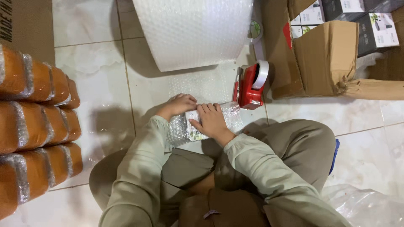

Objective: The person sits on the floor and wraps small rectangular boxes with bubble wrap. They use a tape dispenser to secure the bubble wrap around each box and then place the wrapped items into a larger cardboard box.

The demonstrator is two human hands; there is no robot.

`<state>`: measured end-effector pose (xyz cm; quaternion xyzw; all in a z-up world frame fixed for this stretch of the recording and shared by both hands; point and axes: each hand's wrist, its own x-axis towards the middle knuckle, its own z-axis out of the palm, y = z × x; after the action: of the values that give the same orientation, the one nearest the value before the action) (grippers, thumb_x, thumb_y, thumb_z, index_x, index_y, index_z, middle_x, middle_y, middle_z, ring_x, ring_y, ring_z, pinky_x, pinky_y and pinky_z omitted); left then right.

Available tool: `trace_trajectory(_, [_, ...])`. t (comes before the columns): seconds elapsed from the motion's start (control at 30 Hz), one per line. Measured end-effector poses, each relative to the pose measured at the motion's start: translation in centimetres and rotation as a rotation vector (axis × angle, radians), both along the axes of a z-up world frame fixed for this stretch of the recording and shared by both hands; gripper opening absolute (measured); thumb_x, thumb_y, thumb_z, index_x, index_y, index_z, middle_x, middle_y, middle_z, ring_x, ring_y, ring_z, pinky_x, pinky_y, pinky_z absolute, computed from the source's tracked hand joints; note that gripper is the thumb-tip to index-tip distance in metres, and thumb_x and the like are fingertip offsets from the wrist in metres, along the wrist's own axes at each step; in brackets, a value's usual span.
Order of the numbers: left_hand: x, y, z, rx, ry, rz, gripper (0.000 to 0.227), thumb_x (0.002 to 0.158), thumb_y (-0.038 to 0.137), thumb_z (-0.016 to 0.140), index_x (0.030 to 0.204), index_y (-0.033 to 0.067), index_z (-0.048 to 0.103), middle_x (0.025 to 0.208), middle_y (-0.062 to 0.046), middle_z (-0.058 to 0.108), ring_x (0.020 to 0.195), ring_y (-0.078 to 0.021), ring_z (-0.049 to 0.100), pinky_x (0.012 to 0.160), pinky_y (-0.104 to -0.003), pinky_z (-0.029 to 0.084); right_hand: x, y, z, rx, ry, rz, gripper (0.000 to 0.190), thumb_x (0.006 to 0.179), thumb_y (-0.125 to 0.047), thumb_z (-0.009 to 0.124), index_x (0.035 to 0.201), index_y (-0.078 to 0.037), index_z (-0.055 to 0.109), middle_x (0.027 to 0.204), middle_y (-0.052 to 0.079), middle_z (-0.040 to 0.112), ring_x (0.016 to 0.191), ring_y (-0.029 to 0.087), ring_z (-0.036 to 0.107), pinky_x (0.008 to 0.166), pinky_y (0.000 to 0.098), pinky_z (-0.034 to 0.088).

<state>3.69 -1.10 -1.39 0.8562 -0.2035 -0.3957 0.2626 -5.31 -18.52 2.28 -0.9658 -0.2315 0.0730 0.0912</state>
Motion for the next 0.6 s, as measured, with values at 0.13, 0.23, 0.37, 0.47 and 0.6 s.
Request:
trace_trajectory(0.13, [-1.1,0.1,1.0,0.005,0.068,0.006,0.050,0.083,0.060,0.036,0.118,0.0357,0.063,0.139,0.013,0.045,0.138,-0.0195,0.026,0.115,-0.044,0.015,-1.6,-0.4,1.7,0.039,0.018,0.006,0.061,0.086,-0.061,0.036,0.116,-0.008,0.045,0.102,0.012,0.058,0.102,0.027,0.053,0.098,0.0458,0.029])
trace_trajectory(0.23, [-1.8,-0.3,2.3,0.041,0.175,0.120,0.064,0.074,0.070,0.048,0.126,0.0340,0.055,0.143,0.002,0.041,0.138,-0.0236,0.027,0.117,-0.041,0.014,-3.0,-0.4,4.5,-0.029,0.212,-0.045,0.075,0.089,-0.064,0.032,0.136,-0.006,0.028,0.135,0.017,0.040,0.133,0.031,0.030,0.110,0.0563,0.007])
trace_trajectory(0.37, [-1.9,-0.4,3.8,0.027,0.185,0.102,0.060,0.076,0.069,0.044,0.119,0.0309,0.059,0.143,0.000,0.040,0.139,-0.0254,0.023,0.116,-0.042,0.013,-5.5,-0.3,5.4,-0.096,0.254,-0.002,0.090,0.076,-0.069,0.052,0.139,-0.008,0.029,0.142,0.021,0.024,0.135,0.039,0.017,0.108,0.0608,0.003])
trace_trajectory(0.47, [-2.0,-0.6,4.8,0.060,0.218,0.183,0.072,0.071,0.081,0.039,0.122,0.0332,0.056,0.143,-0.001,0.038,0.140,-0.0239,0.023,0.116,-0.041,0.013,-5.6,-0.5,4.8,-0.152,0.232,0.040,0.099,0.067,-0.060,0.070,0.141,-0.010,0.026,0.143,0.021,0.022,0.135,0.039,0.017,0.109,0.0599,0.008])
trace_trajectory(0.6, [-2.5,-1.1,9.1,0.084,0.226,0.228,0.083,0.075,0.082,0.030,0.129,0.0216,0.051,0.145,-0.010,0.036,0.139,-0.0288,0.025,0.114,-0.045,0.013,-3.3,-0.8,5.0,-0.089,0.276,0.053,0.101,0.064,-0.056,0.075,0.142,-0.011,0.029,0.141,0.019,0.029,0.134,0.040,0.024,0.107,0.0588,0.020])
